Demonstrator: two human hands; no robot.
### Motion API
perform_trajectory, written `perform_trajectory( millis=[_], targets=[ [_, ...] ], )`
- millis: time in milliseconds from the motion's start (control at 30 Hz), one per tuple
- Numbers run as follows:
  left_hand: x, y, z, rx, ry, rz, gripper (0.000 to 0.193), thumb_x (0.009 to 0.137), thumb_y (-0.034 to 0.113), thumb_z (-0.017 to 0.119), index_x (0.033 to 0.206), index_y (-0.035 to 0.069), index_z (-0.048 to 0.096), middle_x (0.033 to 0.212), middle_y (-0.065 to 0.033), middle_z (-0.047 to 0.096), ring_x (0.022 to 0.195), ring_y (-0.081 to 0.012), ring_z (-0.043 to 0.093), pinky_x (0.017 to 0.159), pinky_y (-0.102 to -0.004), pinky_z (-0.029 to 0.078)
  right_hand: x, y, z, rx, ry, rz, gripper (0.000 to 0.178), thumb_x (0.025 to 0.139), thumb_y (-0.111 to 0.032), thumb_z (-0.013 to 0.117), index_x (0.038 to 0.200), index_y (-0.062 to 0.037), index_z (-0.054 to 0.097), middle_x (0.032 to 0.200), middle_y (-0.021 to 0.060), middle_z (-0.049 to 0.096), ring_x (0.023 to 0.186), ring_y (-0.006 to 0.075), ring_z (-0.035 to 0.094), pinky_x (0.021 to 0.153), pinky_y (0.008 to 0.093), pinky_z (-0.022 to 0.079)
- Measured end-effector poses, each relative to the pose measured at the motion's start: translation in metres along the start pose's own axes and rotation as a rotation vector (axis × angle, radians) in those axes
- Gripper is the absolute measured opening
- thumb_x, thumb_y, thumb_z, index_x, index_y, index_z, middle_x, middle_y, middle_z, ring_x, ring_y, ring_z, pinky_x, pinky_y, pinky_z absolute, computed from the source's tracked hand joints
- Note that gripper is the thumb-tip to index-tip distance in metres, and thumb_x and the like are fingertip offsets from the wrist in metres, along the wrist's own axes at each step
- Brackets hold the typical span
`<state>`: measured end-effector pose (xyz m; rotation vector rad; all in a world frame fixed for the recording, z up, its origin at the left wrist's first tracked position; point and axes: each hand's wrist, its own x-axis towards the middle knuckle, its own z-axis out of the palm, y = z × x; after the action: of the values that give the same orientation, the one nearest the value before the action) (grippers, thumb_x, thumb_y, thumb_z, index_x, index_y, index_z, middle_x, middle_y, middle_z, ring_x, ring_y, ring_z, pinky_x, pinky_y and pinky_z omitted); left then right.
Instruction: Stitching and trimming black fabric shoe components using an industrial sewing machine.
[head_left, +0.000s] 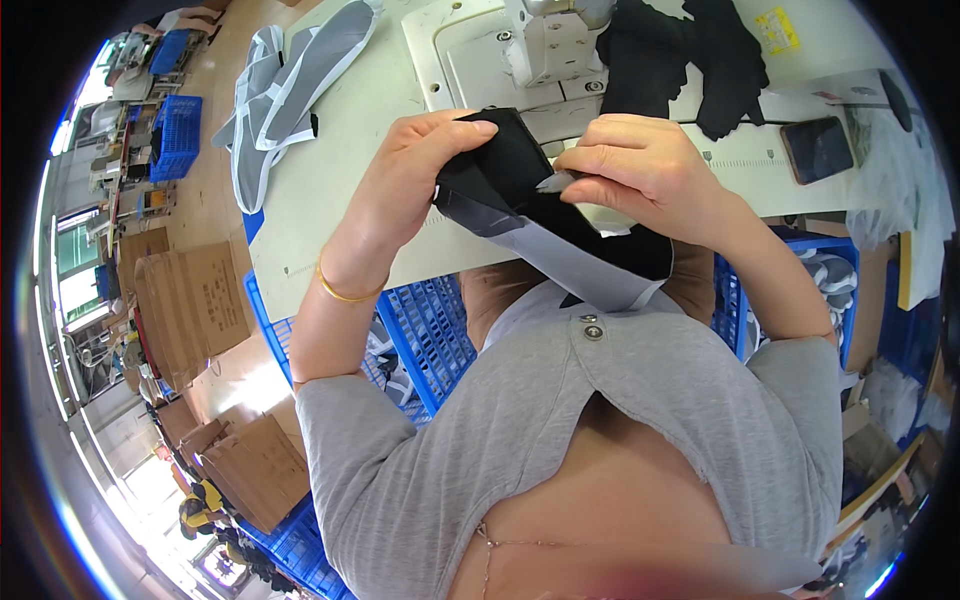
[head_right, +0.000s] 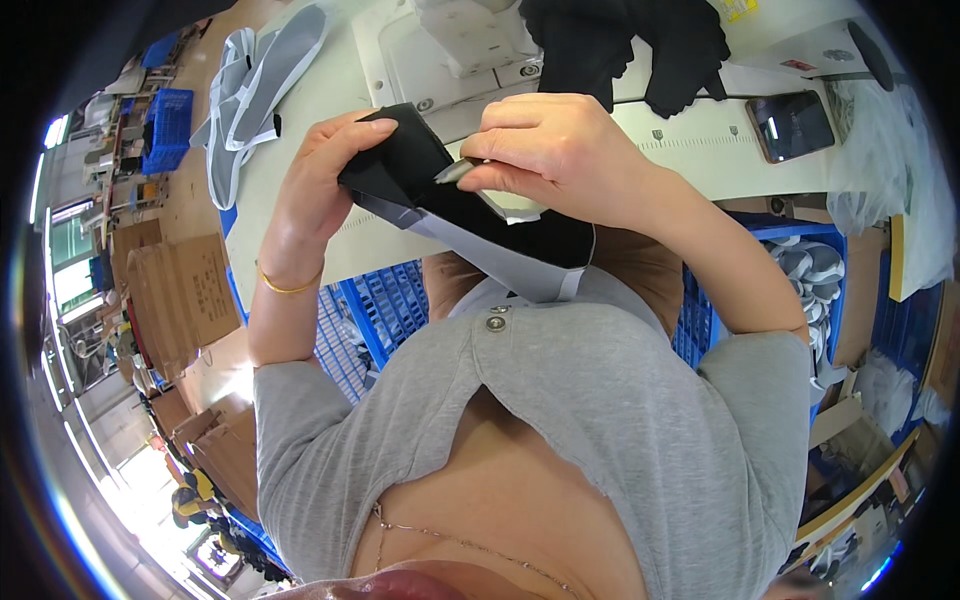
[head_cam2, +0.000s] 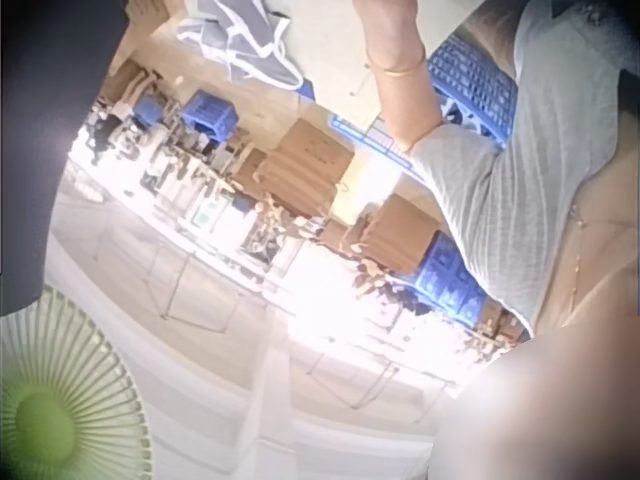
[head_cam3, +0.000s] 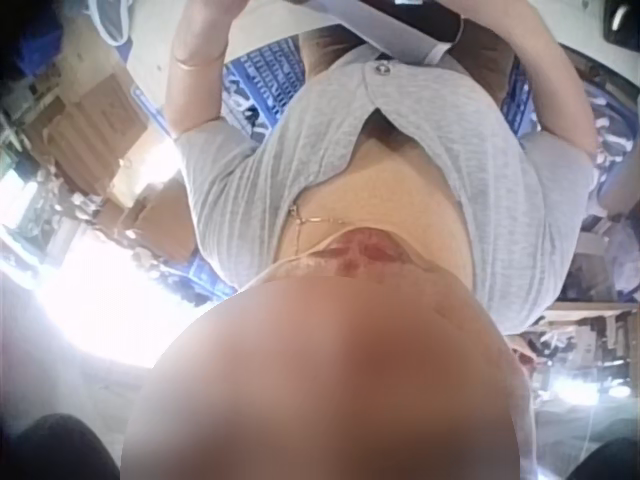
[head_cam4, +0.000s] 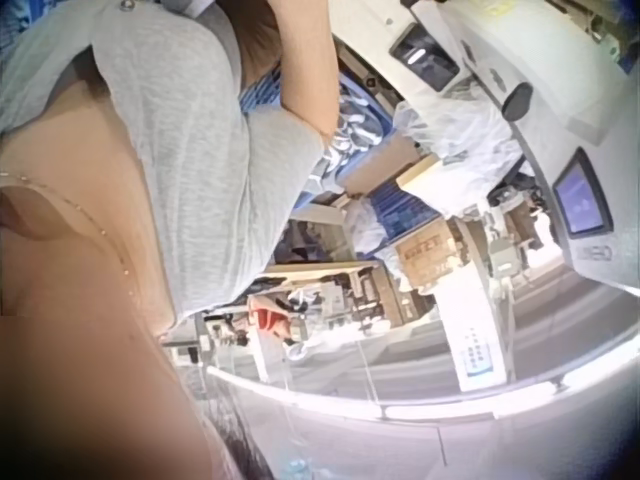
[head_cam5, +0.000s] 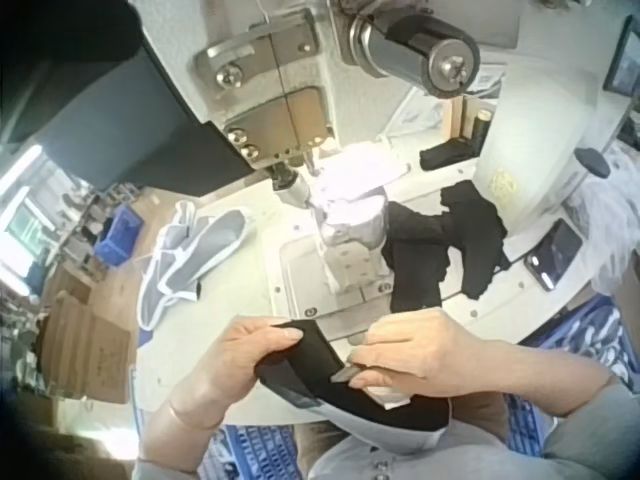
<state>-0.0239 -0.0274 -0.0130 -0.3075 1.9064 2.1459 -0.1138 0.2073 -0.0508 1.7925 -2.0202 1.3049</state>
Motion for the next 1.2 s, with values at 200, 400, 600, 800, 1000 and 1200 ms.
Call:
perform_trajectory(
  millis=[200, 400, 600, 800, 1000, 1200],
  targets=[
    [-0.005, 0.002, 0.007, 0.069, 0.063, 0.047, 0.021, 0.093, 0.018, 0.061, 0.095, -0.002, 0.069, 0.084, -0.0029, 0.07, 0.071, -0.0068, 0.062, 0.064, -0.0202, 0.047, 0.012, -0.016, 0.015, 0.511, 0.124, 0.572, 0.021, 0.084, -0.018, 0.076, 0.084, 0.0004, 0.067, 0.071, -0.001, 0.06, 0.065, 0.0023, 0.051, 0.054, 0.0224, 0.039],
    [-0.02, -0.019, 0.033, 0.761, 0.645, 0.905, 0.029, 0.079, 0.012, 0.077, 0.101, -0.001, 0.062, 0.092, -0.0109, 0.06, 0.076, -0.0175, 0.057, 0.067, -0.0284, 0.046, 0.02, -0.014, 0.027, 0.537, 0.228, 0.718, 0.02, 0.087, -0.016, 0.071, 0.076, -0.0001, 0.063, 0.063, -0.0011, 0.056, 0.058, 0.0043, 0.047, 0.052, 0.0239, 0.037],
    [-0.037, -0.036, 0.045, 0.431, 0.724, 0.721, 0.014, 0.082, 0.001, 0.077, 0.089, -0.004, 0.066, 0.08, -0.004, 0.062, 0.068, -0.0108, 0.056, 0.063, -0.0227, 0.046, 0.021, -0.009, 0.026, 0.482, 0.168, 0.761, 0.022, 0.087, -0.021, 0.071, 0.082, -0.0015, 0.064, 0.066, 0.0026, 0.056, 0.058, 0.0074, 0.05, 0.051, 0.0249, 0.04],
    [-0.027, -0.021, 0.031, 0.022, 0.514, 0.441, 0.016, 0.09, 0.002, 0.069, 0.102, -0.009, 0.068, 0.09, -0.005, 0.067, 0.074, -0.0113, 0.061, 0.068, -0.0227, 0.049, 0.025, -0.008, 0.03, -0.265, 0.452, -0.051, 0.034, 0.079, -0.027, 0.078, 0.101, -0.0059, 0.063, 0.091, 0.0049, 0.056, 0.065, 0.0195, 0.058, 0.055, 0.0297, 0.05],
    [-0.02, -0.018, 0.035, -0.012, 0.404, 0.448, 0.018, 0.092, 0.001, 0.066, 0.107, -0.009, 0.068, 0.093, -0.0075, 0.068, 0.078, -0.0122, 0.063, 0.069, -0.0234, 0.051, 0.028, -0.01, 0.023, -0.355, 0.397, -0.073, 0.034, 0.075, -0.023, 0.08, 0.1, -0.0058, 0.064, 0.088, 0.0032, 0.056, 0.065, 0.0145, 0.058, 0.053, 0.0278, 0.049],
    [-0.016, -0.023, 0.04, 0.046, 0.293, 0.513, 0.017, 0.091, 0.0, 0.067, 0.105, -0.007, 0.068, 0.094, -0.0097, 0.07, 0.082, -0.0141, 0.067, 0.07, -0.0239, 0.055, 0.029, -0.002, 0.027, -0.323, 0.418, -0.025, 0.028, 0.075, -0.021, 0.079, 0.094, -0.0055, 0.065, 0.085, 0.004, 0.058, 0.064, 0.0181, 0.058, 0.053, 0.0285, 0.049]
  ],
)
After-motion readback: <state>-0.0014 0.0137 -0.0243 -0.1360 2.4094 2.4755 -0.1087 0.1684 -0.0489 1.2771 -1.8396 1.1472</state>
